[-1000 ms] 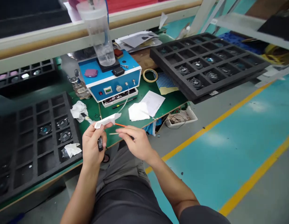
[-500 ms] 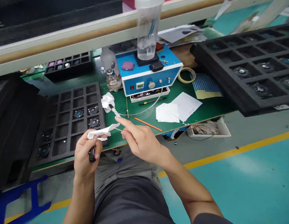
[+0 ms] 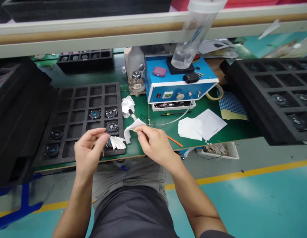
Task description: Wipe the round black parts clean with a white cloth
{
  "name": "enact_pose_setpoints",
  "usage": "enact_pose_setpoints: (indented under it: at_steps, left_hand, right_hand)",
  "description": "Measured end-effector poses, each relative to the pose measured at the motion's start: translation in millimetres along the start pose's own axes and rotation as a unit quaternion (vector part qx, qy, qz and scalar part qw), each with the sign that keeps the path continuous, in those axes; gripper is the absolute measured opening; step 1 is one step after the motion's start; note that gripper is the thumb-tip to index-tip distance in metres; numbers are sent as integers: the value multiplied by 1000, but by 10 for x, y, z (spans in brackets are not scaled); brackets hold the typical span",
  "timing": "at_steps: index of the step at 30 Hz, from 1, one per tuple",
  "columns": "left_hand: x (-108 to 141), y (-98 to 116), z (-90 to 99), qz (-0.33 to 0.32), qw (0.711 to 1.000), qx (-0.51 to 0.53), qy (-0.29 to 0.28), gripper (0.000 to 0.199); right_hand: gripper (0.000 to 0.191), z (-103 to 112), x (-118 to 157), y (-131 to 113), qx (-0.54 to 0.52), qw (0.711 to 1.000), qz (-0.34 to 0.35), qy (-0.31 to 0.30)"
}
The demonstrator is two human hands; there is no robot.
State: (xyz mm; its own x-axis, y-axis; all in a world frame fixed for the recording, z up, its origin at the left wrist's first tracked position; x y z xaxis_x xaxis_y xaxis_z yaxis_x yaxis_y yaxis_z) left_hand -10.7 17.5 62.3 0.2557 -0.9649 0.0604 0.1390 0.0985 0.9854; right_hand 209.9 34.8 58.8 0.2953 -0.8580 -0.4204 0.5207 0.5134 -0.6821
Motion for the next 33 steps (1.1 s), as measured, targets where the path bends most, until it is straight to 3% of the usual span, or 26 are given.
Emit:
enact_pose_setpoints:
  at_steps: [3,5,6,12,15,21,23,25,26,28,29,31,33]
  left_hand:
    - [-12,-23,-162,-92,982,-152,-63,33]
    - [-32,-45,-270,-164,959,-215,-90,17]
    - [-46,-56,-309,-193,949,-232,-90,11]
    - [-82,-69,-370,-332,911,-244,-35,16]
    - [-73,-52,-387,-362,897,-254,-11,15]
    - [-27,21,-476,-389,873,-294,5,16]
    - [24,50,-500,-411,860,-304,-1,18]
    - [82,68,-503,-424,854,-301,-7,19]
    - [100,69,-492,-416,862,-291,-4,18]
    - [89,56,-439,-339,908,-246,14,10]
    - [55,41,-398,-269,941,-204,25,5]
    - [-50,0,-299,-96,992,-77,26,15]
    - [-165,-39,-196,53,995,80,-8,25]
  right_hand:
    - [19,-25,30,-10,-7,1000,-3,-21]
    - [19,-4,83,-11,-2,1000,-9,-27]
    - [18,18,117,-3,3,999,-13,-31]
    - [18,276,332,129,26,998,-53,-27]
    - [20,428,395,127,10,998,-60,-17]
    - [51,497,389,-53,-44,995,-33,-80]
    - [46,436,343,-66,-23,996,-15,-87]
    - [30,372,285,-49,18,998,10,-51]
    - [23,345,256,-36,36,999,17,-19]
    - [18,305,214,-15,54,997,19,58]
    - [17,288,203,-11,55,994,16,92]
    - [14,249,198,-15,49,990,11,130]
    - [12,202,209,-25,45,988,11,146]
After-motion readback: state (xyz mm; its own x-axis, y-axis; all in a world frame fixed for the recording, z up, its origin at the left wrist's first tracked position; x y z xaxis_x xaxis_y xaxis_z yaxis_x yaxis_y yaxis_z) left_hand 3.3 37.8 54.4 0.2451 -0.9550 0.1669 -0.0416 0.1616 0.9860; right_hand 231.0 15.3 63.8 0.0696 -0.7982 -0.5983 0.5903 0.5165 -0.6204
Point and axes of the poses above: each hand's wrist, its own x-axis away from the middle knuckle, its own z-axis out of the back of the hand, y = z × x, the point moved 1 cm from there along -x, towards the middle knuckle, and after that the axes turned 10 degrees about z, right-handed, at the moved point
